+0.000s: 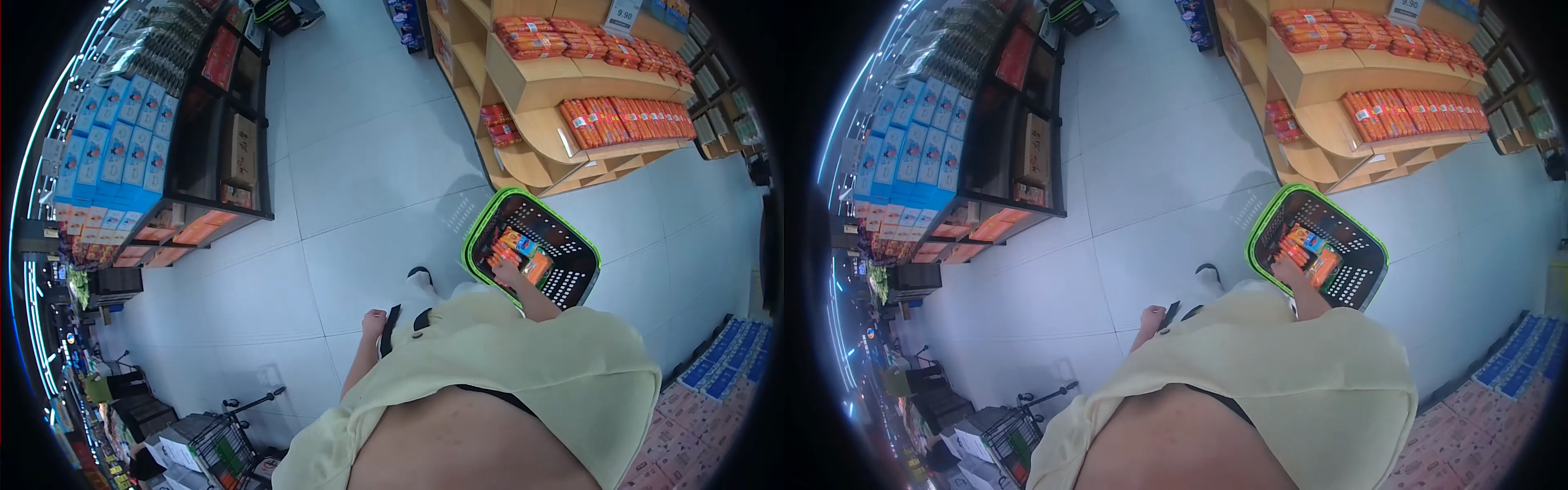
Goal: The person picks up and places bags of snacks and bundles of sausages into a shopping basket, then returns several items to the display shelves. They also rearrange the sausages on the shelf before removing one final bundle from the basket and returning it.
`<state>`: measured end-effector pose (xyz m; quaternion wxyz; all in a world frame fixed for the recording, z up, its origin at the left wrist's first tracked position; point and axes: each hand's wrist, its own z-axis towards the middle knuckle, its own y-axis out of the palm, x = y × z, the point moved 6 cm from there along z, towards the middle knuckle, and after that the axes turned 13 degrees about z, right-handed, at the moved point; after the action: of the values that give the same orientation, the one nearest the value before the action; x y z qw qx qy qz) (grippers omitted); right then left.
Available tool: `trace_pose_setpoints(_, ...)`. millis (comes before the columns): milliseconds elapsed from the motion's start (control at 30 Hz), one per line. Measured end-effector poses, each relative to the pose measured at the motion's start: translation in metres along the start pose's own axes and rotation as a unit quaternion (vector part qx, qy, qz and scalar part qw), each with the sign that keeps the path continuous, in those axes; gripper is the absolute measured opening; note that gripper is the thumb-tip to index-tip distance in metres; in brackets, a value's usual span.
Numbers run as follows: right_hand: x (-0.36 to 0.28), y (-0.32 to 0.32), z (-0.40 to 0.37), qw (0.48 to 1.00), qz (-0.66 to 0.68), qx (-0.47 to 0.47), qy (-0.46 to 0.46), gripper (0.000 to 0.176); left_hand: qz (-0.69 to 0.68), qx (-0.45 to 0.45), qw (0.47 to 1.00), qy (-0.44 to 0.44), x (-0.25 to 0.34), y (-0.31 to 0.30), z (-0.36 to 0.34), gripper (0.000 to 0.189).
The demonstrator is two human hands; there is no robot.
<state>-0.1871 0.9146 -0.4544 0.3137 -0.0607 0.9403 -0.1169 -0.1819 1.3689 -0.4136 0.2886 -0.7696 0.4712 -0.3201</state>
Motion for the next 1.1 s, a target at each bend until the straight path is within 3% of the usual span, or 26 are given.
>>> trace_pose_setpoints(33, 0.025, 0.002, 0.012, 0.996, -0.076, -0.013, 0.037, 0.022, -0.046, -0.022, 0.998, -0.028, -0.01, -0.015, 0.012, 0.03)
trace_pose_setpoints(100, 0.053, 0.009, -0.002, 0.985, 0.035, 0.006, 0.17, 0.026, -0.122, -0.076, 0.986, -0.079, -0.024, -0.038, 0.041, 0.028)
trace_pose_setpoints(133, 0.054, 0.011, -0.006, 0.985, 0.05, 0.016, 0.166, 0.026, -0.107, -0.083, 0.987, -0.083, -0.029, -0.05, 0.055, 0.026)
trace_pose_setpoints(200, 0.047, 0.012, -0.025, 0.994, 0.06, 0.068, 0.069, 0.022, -0.1, -0.135, 0.982, -0.086, -0.051, -0.055, 0.092, 0.023)
trace_pose_setpoints(233, 0.04, 0.014, -0.037, 0.993, 0.063, 0.094, 0.023, 0.023, -0.167, -0.27, 0.944, -0.088, -0.091, -0.026, 0.139, 0.021)
trace_pose_setpoints(267, 0.03, 0.016, -0.045, 0.99, 0.065, 0.122, -0.023, 0.025, -0.113, -0.382, 0.915, -0.064, -0.1, -0.016, 0.161, 0.022)
trace_pose_setpoints(333, 0.036, 0.016, -0.043, 0.988, 0.047, 0.147, -0.008, 0.026, -0.09, -0.392, 0.914, -0.043, -0.078, -0.04, 0.199, 0.022)
trace_pose_setpoints(500, 0.053, 0.028, -0.011, 0.984, 0.002, 0.157, 0.084, 0.029, -0.075, -0.426, 0.902, 0.003, 0.032, -0.059, 0.273, 0.019)
trace_pose_setpoints(567, 0.048, 0.029, 0.014, 0.983, -0.014, 0.156, 0.098, 0.03, -0.015, -0.274, 0.961, 0.026, 0.102, -0.086, 0.287, 0.022)
trace_pose_setpoints(633, 0.032, 0.02, 0.041, 0.981, -0.029, 0.164, 0.095, 0.032, 0.101, -0.211, 0.969, 0.082, 0.191, -0.115, 0.286, 0.024)
trace_pose_setpoints(733, -0.009, -0.006, 0.084, 0.965, 0.177, 0.187, 0.041, 0.035, 0.1, -0.171, 0.944, 0.263, 0.32, -0.135, 0.299, 0.025)
trace_pose_setpoints(800, -0.084, -0.039, 0.069, 0.96, 0.203, 0.19, 0.039, 0.031, 0.095, -0.132, 0.917, 0.363, 0.388, -0.14, 0.319, 0.025)
trace_pose_setpoints(833, -0.086, -0.043, 0.096, 0.954, 0.208, 0.212, 0.029, 0.03, 0.084, -0.128, 0.907, 0.393, 0.416, -0.143, 0.32, 0.025)
trace_pose_setpoints(967, -0.126, -0.086, 0.126, 0.943, 0.144, 0.299, 0.006, 0.029, 0.098, -0.175, 0.884, 0.423, 0.491, -0.141, 0.328, 0.023)
trace_pose_setpoints(1033, -0.134, -0.089, 0.144, 0.919, 0.241, 0.311, 0.022, 0.027, 0.142, -0.195, 0.871, 0.428, 0.516, -0.14, 0.328, 0.023)
trace_pose_setpoints(1100, -0.139, -0.085, 0.155, 0.907, 0.264, 0.326, 0.04, 0.027, 0.148, -0.276, 0.9, 0.303, 0.524, -0.136, 0.334, 0.021)
